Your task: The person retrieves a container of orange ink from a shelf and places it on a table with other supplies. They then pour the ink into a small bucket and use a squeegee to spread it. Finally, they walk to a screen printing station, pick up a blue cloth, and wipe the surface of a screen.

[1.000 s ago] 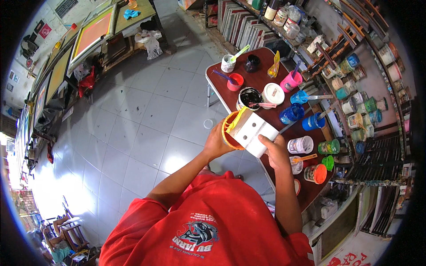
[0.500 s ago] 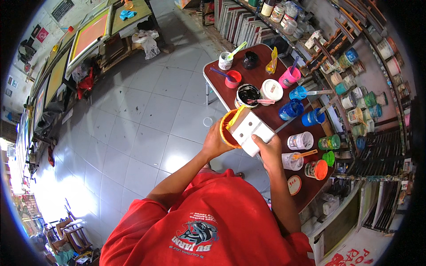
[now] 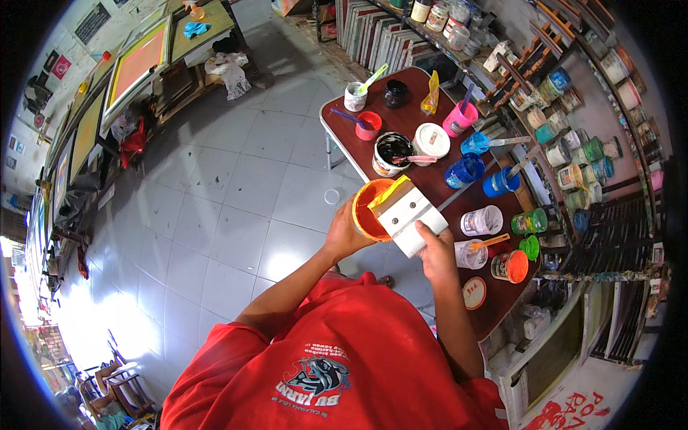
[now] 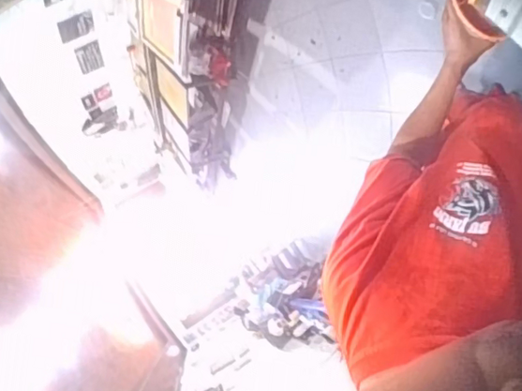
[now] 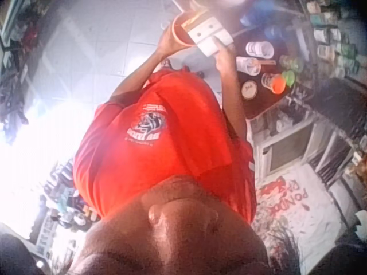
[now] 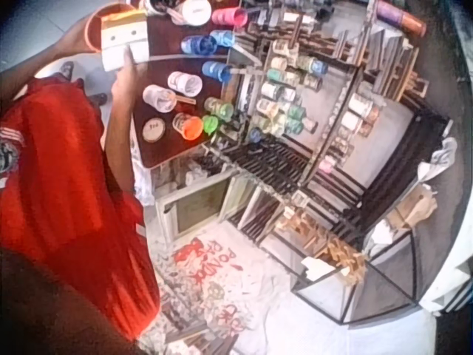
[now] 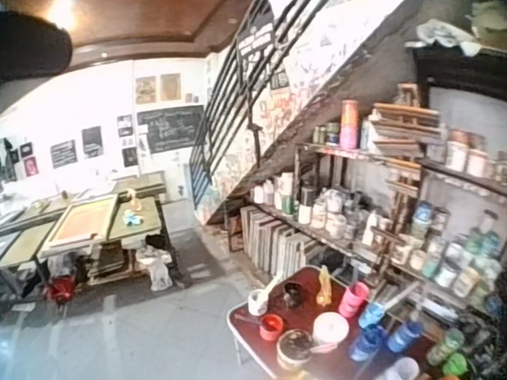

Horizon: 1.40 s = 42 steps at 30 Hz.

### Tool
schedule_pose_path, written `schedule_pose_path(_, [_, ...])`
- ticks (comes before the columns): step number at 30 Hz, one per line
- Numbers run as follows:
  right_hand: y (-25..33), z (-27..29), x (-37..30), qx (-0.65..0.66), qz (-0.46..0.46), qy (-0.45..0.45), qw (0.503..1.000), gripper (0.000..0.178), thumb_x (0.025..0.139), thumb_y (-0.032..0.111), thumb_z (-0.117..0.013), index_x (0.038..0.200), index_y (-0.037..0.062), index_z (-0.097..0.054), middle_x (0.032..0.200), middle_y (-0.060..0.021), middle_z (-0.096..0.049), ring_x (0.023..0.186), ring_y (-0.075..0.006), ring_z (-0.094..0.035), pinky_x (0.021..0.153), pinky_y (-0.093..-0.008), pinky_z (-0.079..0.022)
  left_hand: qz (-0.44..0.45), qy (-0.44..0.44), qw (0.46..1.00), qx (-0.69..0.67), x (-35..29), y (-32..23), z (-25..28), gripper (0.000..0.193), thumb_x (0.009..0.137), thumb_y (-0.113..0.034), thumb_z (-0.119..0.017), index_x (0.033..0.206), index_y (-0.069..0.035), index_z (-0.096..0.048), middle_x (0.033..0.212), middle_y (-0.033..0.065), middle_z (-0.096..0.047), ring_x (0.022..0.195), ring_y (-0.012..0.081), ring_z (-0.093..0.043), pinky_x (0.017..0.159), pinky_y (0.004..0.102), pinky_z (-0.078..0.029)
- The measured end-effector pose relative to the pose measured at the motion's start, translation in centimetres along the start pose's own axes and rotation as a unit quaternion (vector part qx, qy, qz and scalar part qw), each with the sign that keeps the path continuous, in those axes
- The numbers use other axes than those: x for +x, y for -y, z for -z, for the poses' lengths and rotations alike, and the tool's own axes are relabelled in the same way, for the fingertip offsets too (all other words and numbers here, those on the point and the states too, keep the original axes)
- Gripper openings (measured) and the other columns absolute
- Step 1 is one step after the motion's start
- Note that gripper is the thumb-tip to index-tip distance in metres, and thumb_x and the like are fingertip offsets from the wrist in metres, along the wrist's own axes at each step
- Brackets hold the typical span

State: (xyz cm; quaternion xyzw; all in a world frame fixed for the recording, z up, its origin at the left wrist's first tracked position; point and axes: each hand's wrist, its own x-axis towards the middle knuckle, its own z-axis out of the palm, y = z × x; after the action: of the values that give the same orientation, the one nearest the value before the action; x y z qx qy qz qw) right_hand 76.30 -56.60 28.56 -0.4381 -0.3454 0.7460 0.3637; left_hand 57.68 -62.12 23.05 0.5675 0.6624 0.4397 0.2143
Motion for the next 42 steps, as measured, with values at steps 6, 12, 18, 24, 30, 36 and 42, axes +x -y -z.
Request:
schedule_pose_path(6, [-0.4,-1.2,-0.4,-0.169,0.137,-0.012,0.976,0.028,0.078,0.005,-0.063,0.104,-0.0037,-0.056,0.094,-0.0109,-0.063,0.083,-0.0153,-0.061,0.072,-0.0289,-0.048,-0.013,0.017,1.0,-0.014,0.1,-0.6,-0.3,0.098,0.05,-0.034,-0.084,0.13,-0.007,-0.036,0.124,0.0133,-0.048,0.114,0.0287,-0.048,0.095,0.0379,-0.039])
schedule_pose_path(12, [1.3,-3.5,-1.5,-0.299,0.192,-0.025,0.934,0.035,0.073,0.007,-0.066,0.104,-0.0041,-0.055,0.092,-0.0127,-0.064,0.083,-0.0169,-0.062,0.072,-0.0298,-0.048,0.009,0.04,0.999,0.007,-0.6,-0.6,-0.6,0.097,0.052,-0.04,-0.082,0.129,-0.005,-0.034,0.122,0.0162,-0.046,0.113,0.0334,-0.046,0.095,0.0412,-0.037])
schedule_pose_path(18, [1.2,-2.7,-0.8,-0.273,0.153,0.02,0.949,0.036,0.073,0.008,-0.066,0.105,-0.0034,-0.055,0.095,-0.0121,-0.063,0.085,-0.0172,-0.061,0.073,-0.0309,-0.048,0.009,0.045,0.999,0.005,-0.7,-0.4,-0.5,0.097,0.052,-0.039,-0.082,0.129,-0.004,-0.034,0.12,0.0169,-0.047,0.112,0.0346,-0.046,0.096,0.0412,-0.037])
schedule_pose_path(24, [1.6,-1.2,0.1,-0.266,0.12,0.079,0.953,0.038,0.073,0.008,-0.067,0.107,-0.0025,-0.054,0.097,-0.012,-0.063,0.088,-0.0162,-0.06,0.076,-0.0312,-0.048,0.03,0.113,0.993,0.034,-0.5,-0.7,0.5,0.091,0.054,-0.036,-0.08,0.127,-0.005,-0.036,0.121,0.0162,-0.047,0.112,0.0344,-0.046,0.096,0.041,-0.037])
schedule_pose_path(30, [1.9,1.7,2.0,-0.219,0.074,0.145,0.962,0.04,0.073,0.007,-0.067,0.111,-0.001,-0.053,0.1,-0.0105,-0.062,0.091,-0.017,-0.06,0.078,-0.0316,-0.047,-0.006,0.13,0.99,0.058,-0.8,0.0,0.2,0.088,0.055,-0.033,-0.079,0.126,-0.005,-0.036,0.123,0.0158,-0.046,0.115,0.0333,-0.044,0.097,0.0405,-0.036])
schedule_pose_path(36, [2.8,3.9,2.2,-0.139,-0.037,0.167,0.975,0.039,0.077,0.003,-0.062,0.114,-0.0031,-0.049,0.107,-0.011,-0.059,0.097,-0.0185,-0.058,0.083,-0.0325,-0.047,-0.011,0.127,0.991,0.05,-0.9,-0.2,-0.1,0.087,0.056,-0.034,-0.078,0.126,-0.005,-0.036,0.123,0.0155,-0.046,0.115,0.034,-0.043,0.098,0.0406,-0.035])
schedule_pose_path(42, [2.7,4.5,1.0,-0.072,-0.073,0.153,0.983,0.04,0.081,0.007,-0.059,0.117,-0.0026,-0.045,0.107,-0.0118,-0.058,0.097,-0.0203,-0.059,0.084,-0.0331,-0.047,-0.013,0.116,0.992,0.05,-1.0,0.1,-0.2,0.087,0.056,-0.034,-0.079,0.126,-0.006,-0.036,0.123,0.016,-0.045,0.115,0.0353,-0.043,0.098,0.0409,-0.035])
